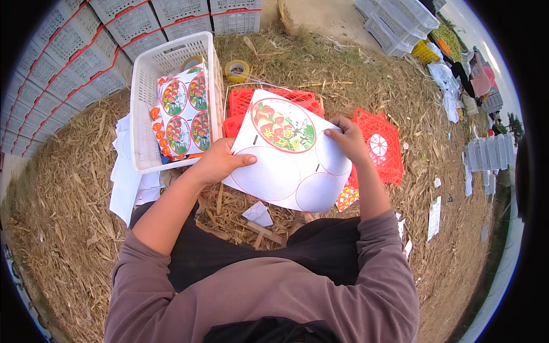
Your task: The person sits on a straw-covered ground and repeatedly peels circular stickers from sheets, then presses each sticker onto the top of stacked red plastic crates. The person handles sticker sheets and red crates throughout the clip.
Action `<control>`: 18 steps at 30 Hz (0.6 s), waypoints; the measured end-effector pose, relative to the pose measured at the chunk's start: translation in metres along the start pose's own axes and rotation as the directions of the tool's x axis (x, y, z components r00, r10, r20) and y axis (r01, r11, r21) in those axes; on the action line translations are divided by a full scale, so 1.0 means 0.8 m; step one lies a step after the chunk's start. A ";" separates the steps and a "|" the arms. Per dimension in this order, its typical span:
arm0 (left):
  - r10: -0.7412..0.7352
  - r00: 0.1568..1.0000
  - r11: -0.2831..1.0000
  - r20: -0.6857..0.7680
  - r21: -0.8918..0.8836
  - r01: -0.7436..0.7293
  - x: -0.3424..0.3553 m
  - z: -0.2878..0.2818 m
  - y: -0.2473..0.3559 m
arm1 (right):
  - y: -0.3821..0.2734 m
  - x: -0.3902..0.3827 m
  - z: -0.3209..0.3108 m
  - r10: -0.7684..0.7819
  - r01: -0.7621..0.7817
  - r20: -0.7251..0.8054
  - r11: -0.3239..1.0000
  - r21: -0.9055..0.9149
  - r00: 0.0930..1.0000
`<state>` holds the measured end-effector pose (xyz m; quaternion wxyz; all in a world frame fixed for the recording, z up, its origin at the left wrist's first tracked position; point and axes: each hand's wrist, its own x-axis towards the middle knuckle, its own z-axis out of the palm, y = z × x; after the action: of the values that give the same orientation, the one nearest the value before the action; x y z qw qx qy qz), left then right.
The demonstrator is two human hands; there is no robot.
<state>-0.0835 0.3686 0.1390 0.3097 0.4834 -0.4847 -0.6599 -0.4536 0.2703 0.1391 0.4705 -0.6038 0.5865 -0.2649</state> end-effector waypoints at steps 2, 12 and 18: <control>-0.005 1.000 0.997 -0.013 -0.082 0.004 0.001 0.014 -0.008 | -0.017 -0.020 0.027 -0.566 0.353 -0.182 0.700 -0.620 0.804; 0.335 0.942 0.860 -0.005 0.409 -0.303 -0.006 0.054 -0.003 | -0.046 -0.081 0.139 -0.745 0.730 0.055 0.633 -0.257 0.665; 0.496 0.868 0.742 -0.030 0.534 -0.406 -0.016 0.061 0.001 | -0.032 -0.081 0.142 -0.573 0.581 0.143 0.814 -0.020 0.807</control>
<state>-0.1252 0.3963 0.1471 0.3610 0.4699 -0.7164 -0.3683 -0.3541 0.3587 0.1291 0.3860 -0.7836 0.3515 -0.3368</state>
